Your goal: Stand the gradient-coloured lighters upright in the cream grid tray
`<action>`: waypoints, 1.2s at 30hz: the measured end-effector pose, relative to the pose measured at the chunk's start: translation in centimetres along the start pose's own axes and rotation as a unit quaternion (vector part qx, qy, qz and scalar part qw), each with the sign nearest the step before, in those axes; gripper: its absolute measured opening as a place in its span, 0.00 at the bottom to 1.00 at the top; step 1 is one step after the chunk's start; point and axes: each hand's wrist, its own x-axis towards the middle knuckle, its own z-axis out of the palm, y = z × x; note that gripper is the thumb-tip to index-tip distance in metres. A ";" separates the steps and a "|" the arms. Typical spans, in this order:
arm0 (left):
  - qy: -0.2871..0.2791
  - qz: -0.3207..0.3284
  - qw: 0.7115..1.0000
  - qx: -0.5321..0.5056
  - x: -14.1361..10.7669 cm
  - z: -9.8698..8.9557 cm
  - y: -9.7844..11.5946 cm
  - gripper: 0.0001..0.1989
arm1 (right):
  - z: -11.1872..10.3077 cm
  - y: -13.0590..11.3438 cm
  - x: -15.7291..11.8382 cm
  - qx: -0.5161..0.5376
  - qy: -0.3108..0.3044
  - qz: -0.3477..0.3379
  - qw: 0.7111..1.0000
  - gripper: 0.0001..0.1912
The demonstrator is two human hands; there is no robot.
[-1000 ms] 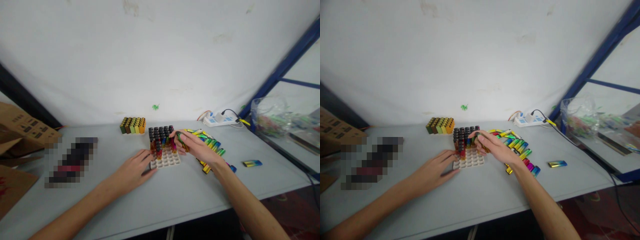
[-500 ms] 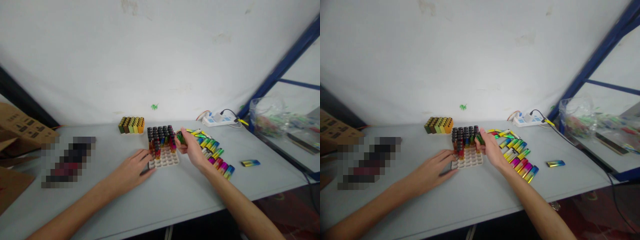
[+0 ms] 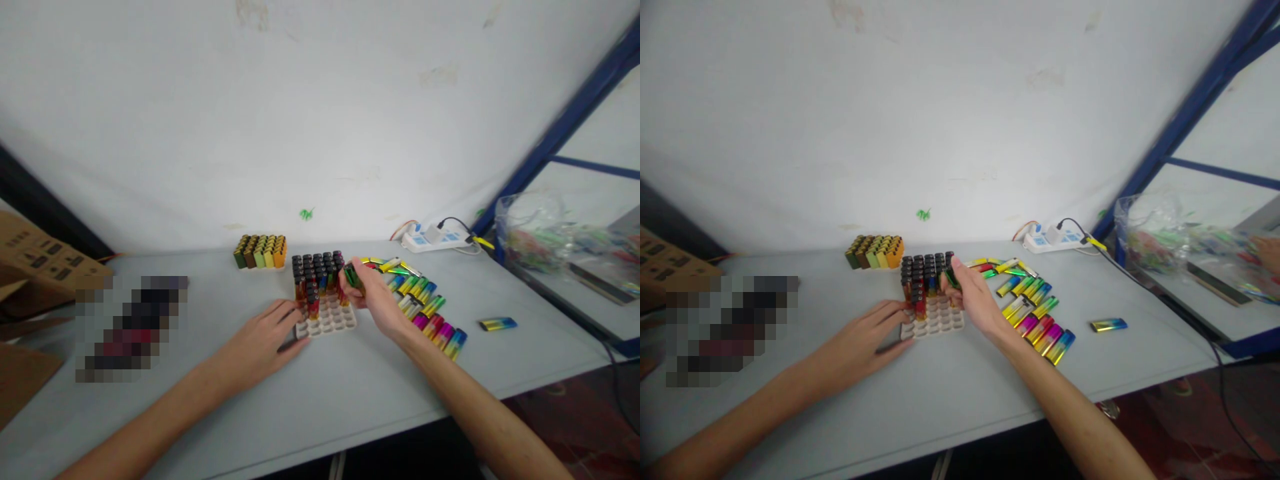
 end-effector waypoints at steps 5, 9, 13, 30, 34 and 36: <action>0.003 -0.001 1.000 -0.001 0.0 0.1 -0.1 0.10 | -1.0 -1.1 -0.4 -0.051 -0.002 -0.100 0.994 0.23; 0.003 -0.001 1.000 -0.001 0.0 0.1 0.0 0.10 | -2.0 -1.6 -0.3 -0.118 0.051 -0.151 0.980 0.19; 0.006 -0.004 1.000 0.005 0.1 0.1 0.2 0.11 | -2.4 -1.0 0.3 -0.172 0.136 -0.201 0.955 0.16; -0.001 -0.006 1.000 0.002 0.0 0.1 0.2 0.10 | -2.1 2.8 1.5 -0.498 0.055 -0.293 0.814 0.10; 0.013 0.000 1.000 -0.001 0.0 0.1 0.1 0.09 | -2.1 3.0 1.4 -0.484 0.060 -0.279 0.827 0.09; 0.015 0.001 1.000 0.000 0.0 0.1 0.1 0.09 | -2.2 3.0 1.3 -0.477 0.071 -0.277 0.831 0.09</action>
